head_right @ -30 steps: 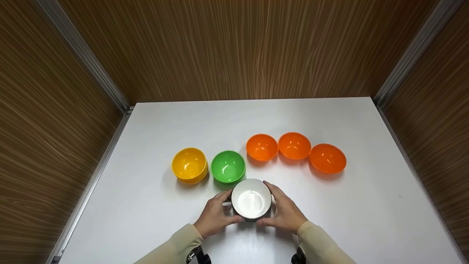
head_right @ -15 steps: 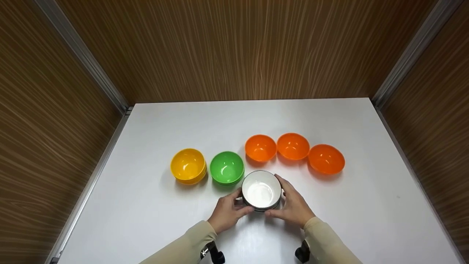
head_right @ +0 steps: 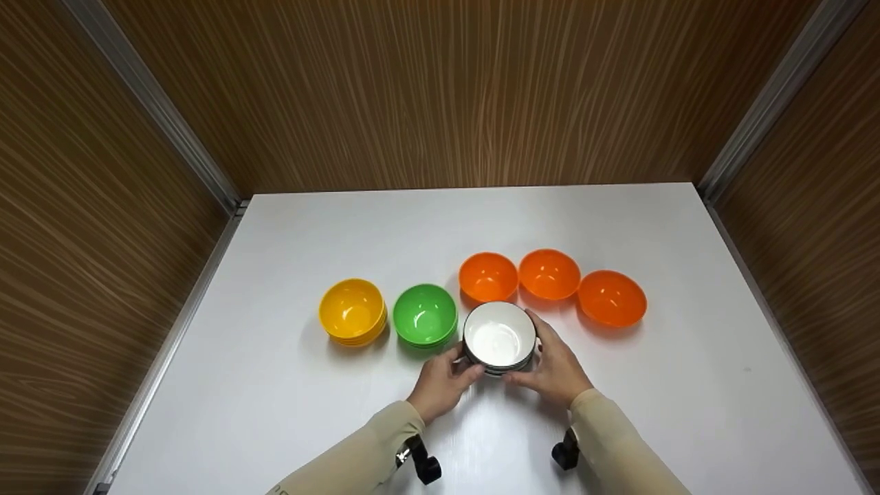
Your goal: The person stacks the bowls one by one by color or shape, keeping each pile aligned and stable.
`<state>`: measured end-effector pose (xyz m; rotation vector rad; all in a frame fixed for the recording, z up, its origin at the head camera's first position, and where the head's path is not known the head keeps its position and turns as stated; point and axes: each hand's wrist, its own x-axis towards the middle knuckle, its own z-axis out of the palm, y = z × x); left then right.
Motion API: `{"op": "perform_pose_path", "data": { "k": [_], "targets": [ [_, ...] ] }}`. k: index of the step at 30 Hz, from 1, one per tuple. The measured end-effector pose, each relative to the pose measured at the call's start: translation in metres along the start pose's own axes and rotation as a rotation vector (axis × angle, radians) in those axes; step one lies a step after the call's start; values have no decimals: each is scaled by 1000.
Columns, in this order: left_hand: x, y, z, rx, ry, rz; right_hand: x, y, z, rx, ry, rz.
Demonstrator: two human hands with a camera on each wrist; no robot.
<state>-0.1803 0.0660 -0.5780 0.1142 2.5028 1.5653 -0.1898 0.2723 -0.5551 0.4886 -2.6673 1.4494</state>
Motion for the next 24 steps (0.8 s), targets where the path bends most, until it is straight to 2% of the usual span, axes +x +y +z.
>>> {"op": "perform_pose_path", "data": {
  "k": [3, 10, 15, 24],
  "targets": [
    [3, 1, 3, -24, 4, -35, 5, 8, 1, 19, -9, 11],
    [8, 2, 7, -49, 10, -69, 15, 37, 4, 0, -3, 45],
    [12, 4, 8, -51, 9, -79, 22, 41, 4, 15, 1, 35],
    [20, 8, 9, -43, 14, -89, 31, 44, 1, -4, -14, 63]
  ]
}}
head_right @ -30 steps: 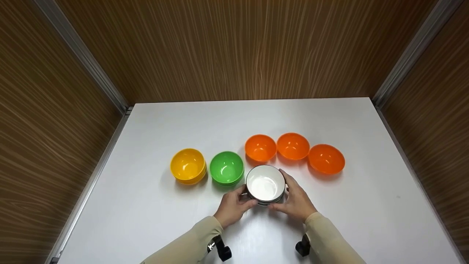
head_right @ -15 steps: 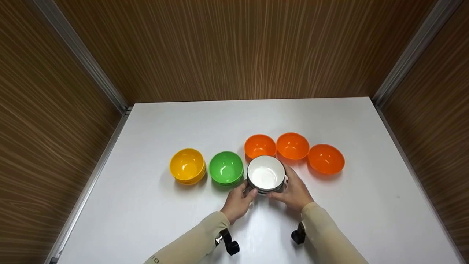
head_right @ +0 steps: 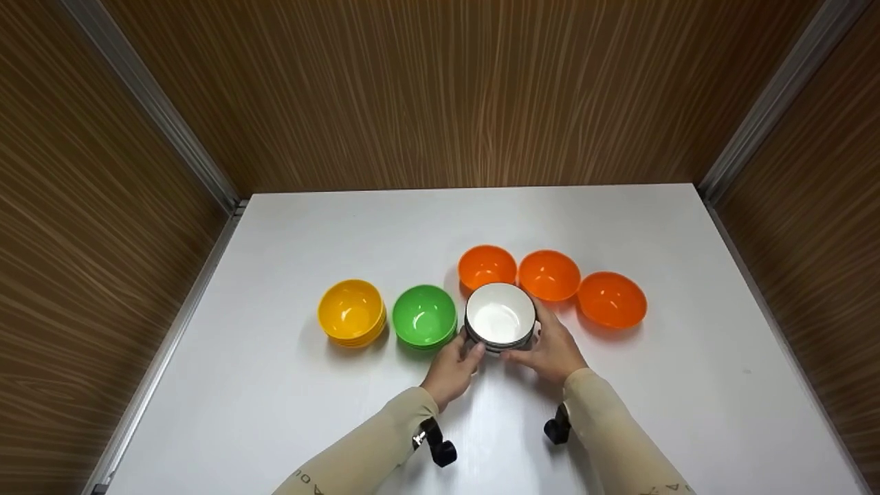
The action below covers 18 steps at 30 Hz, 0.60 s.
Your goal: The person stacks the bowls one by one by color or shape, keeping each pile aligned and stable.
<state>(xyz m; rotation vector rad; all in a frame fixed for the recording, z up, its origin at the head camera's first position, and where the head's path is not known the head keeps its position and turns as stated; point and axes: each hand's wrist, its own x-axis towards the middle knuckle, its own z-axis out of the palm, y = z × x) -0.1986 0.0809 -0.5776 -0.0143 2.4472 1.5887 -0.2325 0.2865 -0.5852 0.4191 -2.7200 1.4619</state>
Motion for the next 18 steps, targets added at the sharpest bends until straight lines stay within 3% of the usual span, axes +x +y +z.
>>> {"op": "perform_pose_path", "data": {
  "k": [18],
  "targets": [
    [9, 2, 5, -9, 7, 20, 7, 5, -6, 14, -7, 15]
  ]
}}
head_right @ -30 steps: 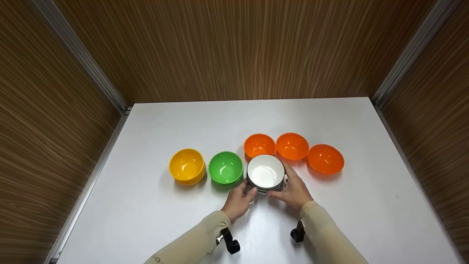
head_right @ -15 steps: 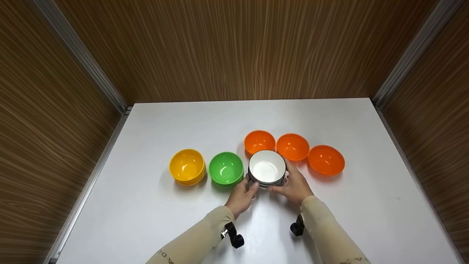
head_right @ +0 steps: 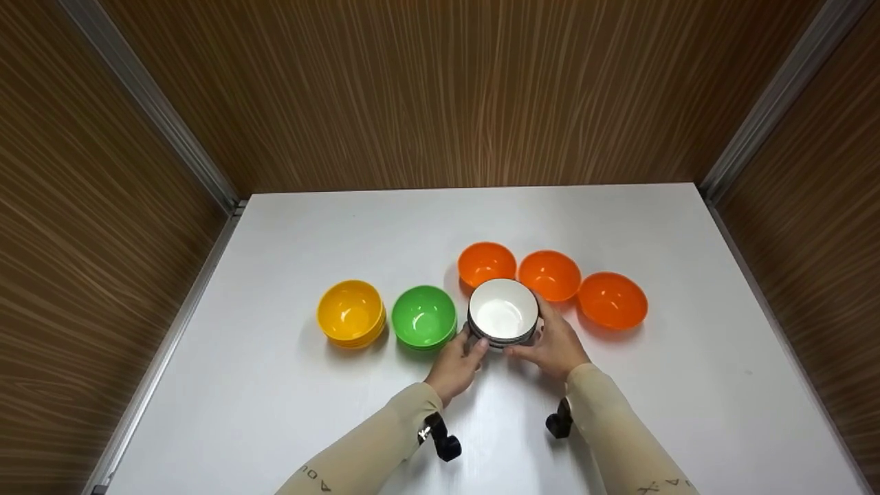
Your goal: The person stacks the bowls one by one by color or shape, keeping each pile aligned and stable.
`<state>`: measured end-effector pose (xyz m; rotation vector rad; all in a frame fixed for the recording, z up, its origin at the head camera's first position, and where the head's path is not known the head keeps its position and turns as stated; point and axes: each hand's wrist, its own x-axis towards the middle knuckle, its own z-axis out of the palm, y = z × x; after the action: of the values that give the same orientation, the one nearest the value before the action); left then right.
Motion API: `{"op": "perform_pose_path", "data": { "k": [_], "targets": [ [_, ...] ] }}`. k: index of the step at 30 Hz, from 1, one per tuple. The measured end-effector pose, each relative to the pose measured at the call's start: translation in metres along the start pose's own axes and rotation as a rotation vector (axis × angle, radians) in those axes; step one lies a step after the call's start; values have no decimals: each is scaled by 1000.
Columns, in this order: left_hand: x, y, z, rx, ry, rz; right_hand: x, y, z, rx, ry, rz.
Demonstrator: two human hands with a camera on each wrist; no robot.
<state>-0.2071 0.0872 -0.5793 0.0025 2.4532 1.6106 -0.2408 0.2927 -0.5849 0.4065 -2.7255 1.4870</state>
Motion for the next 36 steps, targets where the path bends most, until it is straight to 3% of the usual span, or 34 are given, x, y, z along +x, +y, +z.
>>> {"op": "perform_pose_path", "data": {
  "k": [9, 16, 19, 23, 26, 29, 33, 36],
  "targets": [
    [-2, -1, -1, -31, -10, -29, -1, 0, 1, -7, -3, 5],
    [-10, -7, -8, -32, -42, -17, -9, -1, -15, -21, 3, 52],
    [-16, -10, -17, -19, -78, -6, -14, 0, -28, -52, 78, 111],
    [-25, -15, -33, -7, -138, 42, -17, 2, -47, -129, 312, 172],
    [-30, -18, -45, 35, -173, 77, -19, 4, -61, -160, 496, 262],
    [-34, -19, -54, 88, -191, 119, -19, 8, -75, -142, 594, 413],
    [-37, -20, -60, 137, -195, 181, -20, 16, -88, -98, 609, 611],
    [-38, -22, -60, 159, -197, 213, -22, 23, -92, -75, 569, 703]
  ]
}}
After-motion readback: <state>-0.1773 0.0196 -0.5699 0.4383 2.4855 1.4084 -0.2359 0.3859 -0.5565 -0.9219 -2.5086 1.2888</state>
